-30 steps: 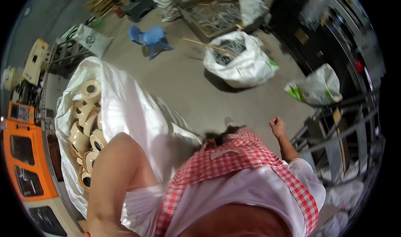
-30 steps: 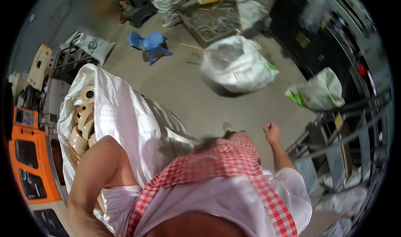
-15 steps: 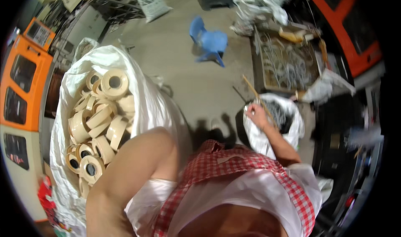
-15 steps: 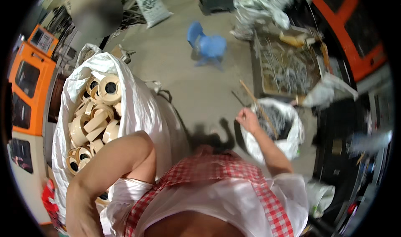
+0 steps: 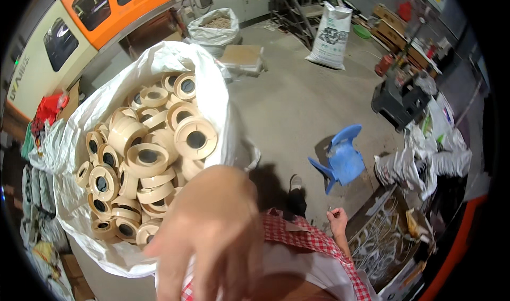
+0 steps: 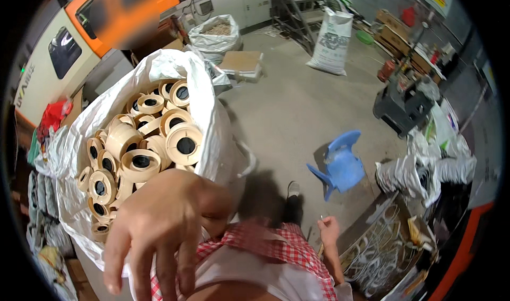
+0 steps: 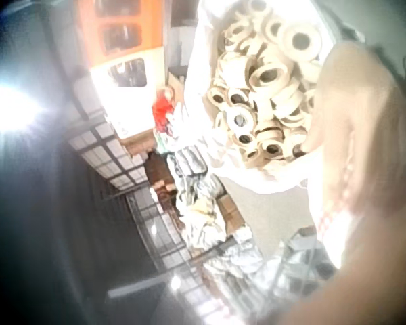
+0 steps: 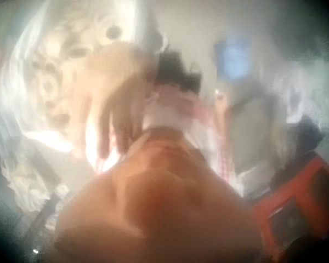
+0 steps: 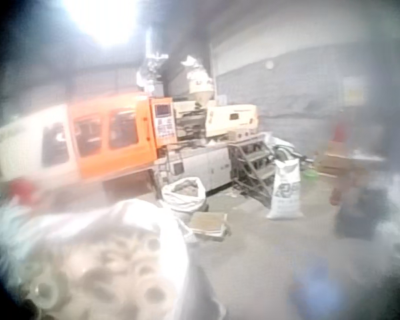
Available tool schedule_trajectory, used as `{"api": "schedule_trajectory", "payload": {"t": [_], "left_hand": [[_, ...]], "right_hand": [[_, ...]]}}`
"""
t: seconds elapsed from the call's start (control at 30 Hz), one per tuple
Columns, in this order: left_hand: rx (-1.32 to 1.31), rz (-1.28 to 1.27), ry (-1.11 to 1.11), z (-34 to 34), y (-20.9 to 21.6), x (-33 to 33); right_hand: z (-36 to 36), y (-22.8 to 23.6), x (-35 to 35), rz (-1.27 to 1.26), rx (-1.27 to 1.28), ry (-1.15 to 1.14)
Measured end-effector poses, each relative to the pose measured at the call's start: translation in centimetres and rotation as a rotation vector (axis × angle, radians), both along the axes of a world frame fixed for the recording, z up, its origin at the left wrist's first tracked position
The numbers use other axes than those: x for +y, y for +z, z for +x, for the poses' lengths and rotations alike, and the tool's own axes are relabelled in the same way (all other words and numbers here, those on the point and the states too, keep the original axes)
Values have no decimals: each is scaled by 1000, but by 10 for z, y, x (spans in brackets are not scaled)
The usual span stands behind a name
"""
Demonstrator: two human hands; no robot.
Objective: The person organizes beige tape rolls, packs them into a cardboard box containing packing material, and prepares the box by folding its flaps.
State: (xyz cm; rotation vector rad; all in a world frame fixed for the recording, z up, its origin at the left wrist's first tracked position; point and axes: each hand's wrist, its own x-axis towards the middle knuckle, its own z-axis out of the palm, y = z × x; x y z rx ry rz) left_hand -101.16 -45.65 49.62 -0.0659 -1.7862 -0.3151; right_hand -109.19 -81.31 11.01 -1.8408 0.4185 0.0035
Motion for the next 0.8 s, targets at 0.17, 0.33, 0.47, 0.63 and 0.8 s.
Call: {"api": "schedule_trajectory", "payload": {"t": [0.17, 0.33, 0.47, 0.63, 0.8], "left_hand": [[-81, 334, 310, 138, -27, -21], [722, 766, 693, 248, -108, -6], [1445, 1134, 1050, 323, -222, 10], [1458, 1904, 1520, 379, -404, 73], [1596, 2035, 1514, 462, -401, 109]], "right_hand": [[183, -14, -1, -149, -42, 322], [364, 20, 34, -343, -120, 627], [486, 34, 86, -278, -280, 827], [599, 22, 142, -259, -349, 919], [715, 41, 172, -248, -249, 821]]}}
